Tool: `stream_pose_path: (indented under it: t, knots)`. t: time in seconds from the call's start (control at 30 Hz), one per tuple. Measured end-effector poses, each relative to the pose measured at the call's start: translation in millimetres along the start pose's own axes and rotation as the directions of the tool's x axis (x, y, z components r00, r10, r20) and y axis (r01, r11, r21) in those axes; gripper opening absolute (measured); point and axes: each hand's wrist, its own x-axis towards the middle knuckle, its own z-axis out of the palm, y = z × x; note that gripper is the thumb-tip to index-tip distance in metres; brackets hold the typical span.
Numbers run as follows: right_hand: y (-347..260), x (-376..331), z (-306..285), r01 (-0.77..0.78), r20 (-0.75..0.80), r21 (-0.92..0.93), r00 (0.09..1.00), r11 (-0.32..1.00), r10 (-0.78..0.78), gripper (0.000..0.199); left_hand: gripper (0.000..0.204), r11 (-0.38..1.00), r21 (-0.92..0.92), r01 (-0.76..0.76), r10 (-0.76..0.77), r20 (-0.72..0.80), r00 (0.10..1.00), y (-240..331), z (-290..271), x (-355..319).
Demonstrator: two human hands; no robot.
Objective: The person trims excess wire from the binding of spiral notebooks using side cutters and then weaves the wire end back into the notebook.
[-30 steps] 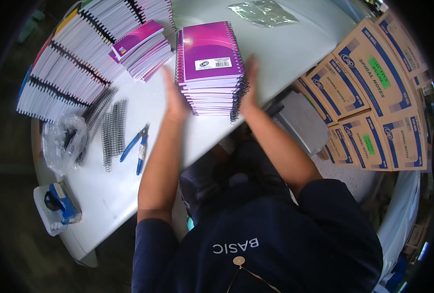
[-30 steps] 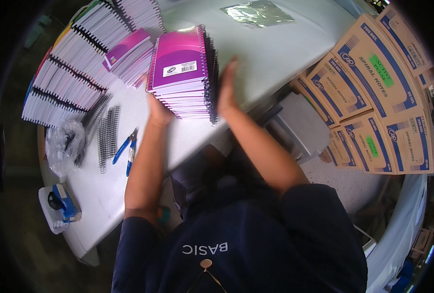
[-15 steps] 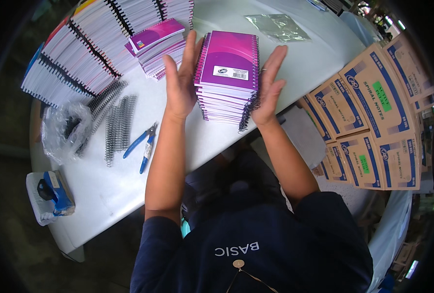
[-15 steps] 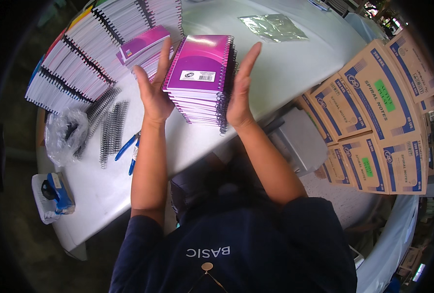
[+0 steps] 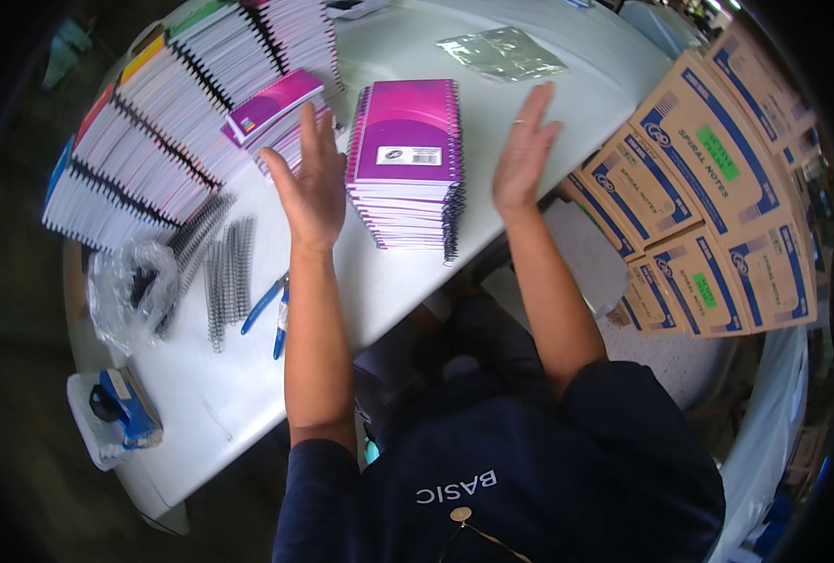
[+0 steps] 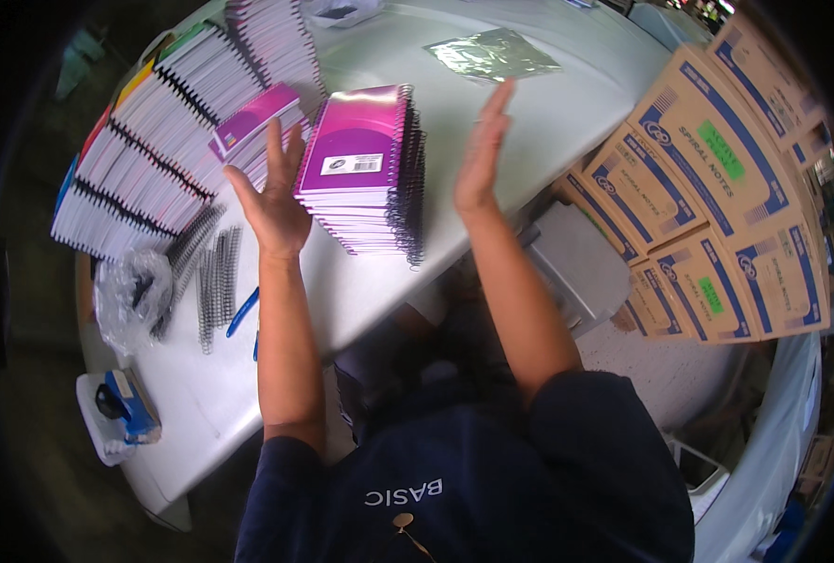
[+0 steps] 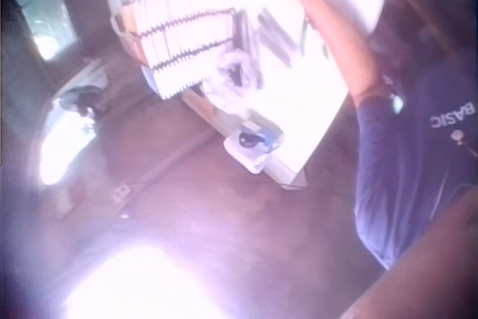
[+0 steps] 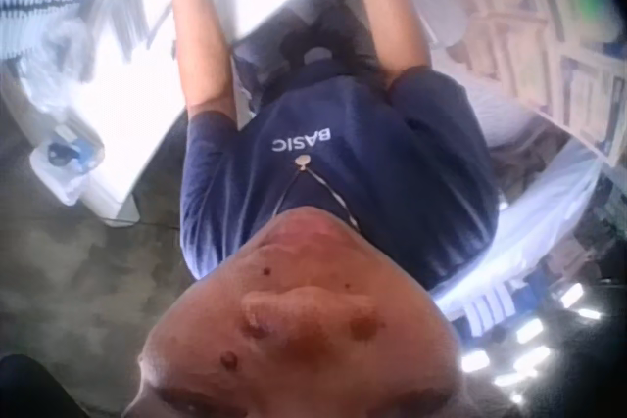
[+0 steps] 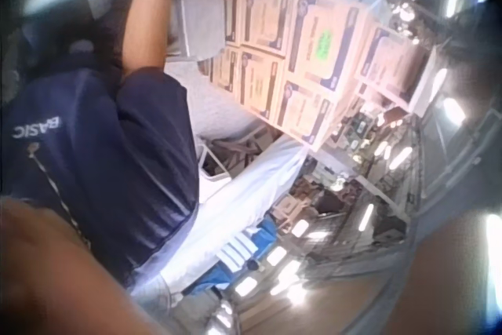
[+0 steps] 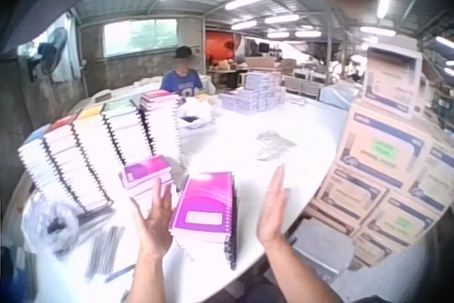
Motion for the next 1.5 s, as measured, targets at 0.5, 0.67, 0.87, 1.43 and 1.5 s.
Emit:
stream_pose_path:
  t: [0.5, 0.67, 0.87, 1.43, 1.5]
  knots:
    - [41.5, 5.6, 17.4, -0.142, 0.07, -0.001, 0.987, 0.99, 0.142, 0.088, 0.1, 0.98, -0.166, 0.112, -0.117, -0.023, 0.993, -14.0, 15.7, -2.1]
    - [49.9, 4.7, 22.3, -0.174, 0.079, -0.027, 0.981, 0.984, 0.175, 0.089, 0.102, 0.987, -0.048, 0.152, -0.156, -0.11, 0.982, -29.2, 13.2, -0.9]
    - [48.1, -3.9, 13.3, -0.339, 0.028, 0.242, 0.939, 0.909, 0.342, 0.097, 0.101, 0.977, -0.115, 0.178, -0.192, -0.134, 0.972, -31.0, -4.0, -3.2]
    - [74.9, -11.4, 4.0, -0.692, 0.506, 0.131, 0.662, 0.71, 0.552, 0.096, 0.098, 0.985, -0.099, 0.14, -0.169, -0.449, 0.877, -31.0, -15.0, -31.1]
    - [78.4, -11.7, -6.8, -0.607, 0.284, -0.185, 0.72, 0.773, 0.633, 0.094, 0.097, 0.991, 0.007, 0.134, -0.103, -0.603, 0.791, -40.8, 11.9, -60.6]
